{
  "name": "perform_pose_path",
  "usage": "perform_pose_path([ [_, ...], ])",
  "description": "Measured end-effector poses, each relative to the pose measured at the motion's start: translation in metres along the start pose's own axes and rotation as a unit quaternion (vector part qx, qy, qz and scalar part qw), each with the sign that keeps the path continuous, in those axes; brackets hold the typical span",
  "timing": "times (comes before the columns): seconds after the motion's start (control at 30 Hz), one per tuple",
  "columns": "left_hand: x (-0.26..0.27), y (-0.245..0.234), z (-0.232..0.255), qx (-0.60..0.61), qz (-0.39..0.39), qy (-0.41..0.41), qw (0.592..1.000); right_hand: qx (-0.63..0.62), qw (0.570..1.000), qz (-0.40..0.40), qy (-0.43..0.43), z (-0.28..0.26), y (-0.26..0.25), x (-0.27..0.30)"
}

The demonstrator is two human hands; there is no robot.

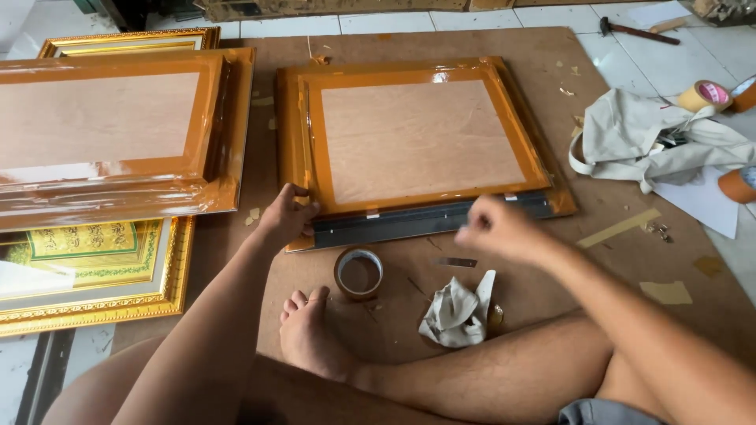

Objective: Applying adhesive tape to the back of a picture frame and cleaning it with a cloth

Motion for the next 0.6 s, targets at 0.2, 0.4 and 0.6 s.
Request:
perform_pose_path([
  [0.2, 0.009, 0.015, 0.012, -0.046, -0.037, 0.036, 0.998, 0.286, 0.904, -0.272, -0.166, 0.002, 0.098, 0.055],
  [0.4, 0.014, 0.012, 0.017, -0.060, -0.047, 0.028, 0.997, 0.140, 0.945, -0.249, -0.160, -0.035, 0.078, 0.057],
  [0.6, 0.014, 0.013, 0.015, -0.043, -0.049, 0.027, 0.997, 0.084, 0.981, 0.114, -0.129, 0.072, 0.020, -0.030],
])
Point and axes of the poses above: each hand's wrist, its own x-axis away from the middle knuckle, its own y-axis out of the palm, z = x × y, the point moved 2 cm from there along -x, towards the middle knuckle, and after that the axes turned 8 degrees about -x, right-handed, at the moved point
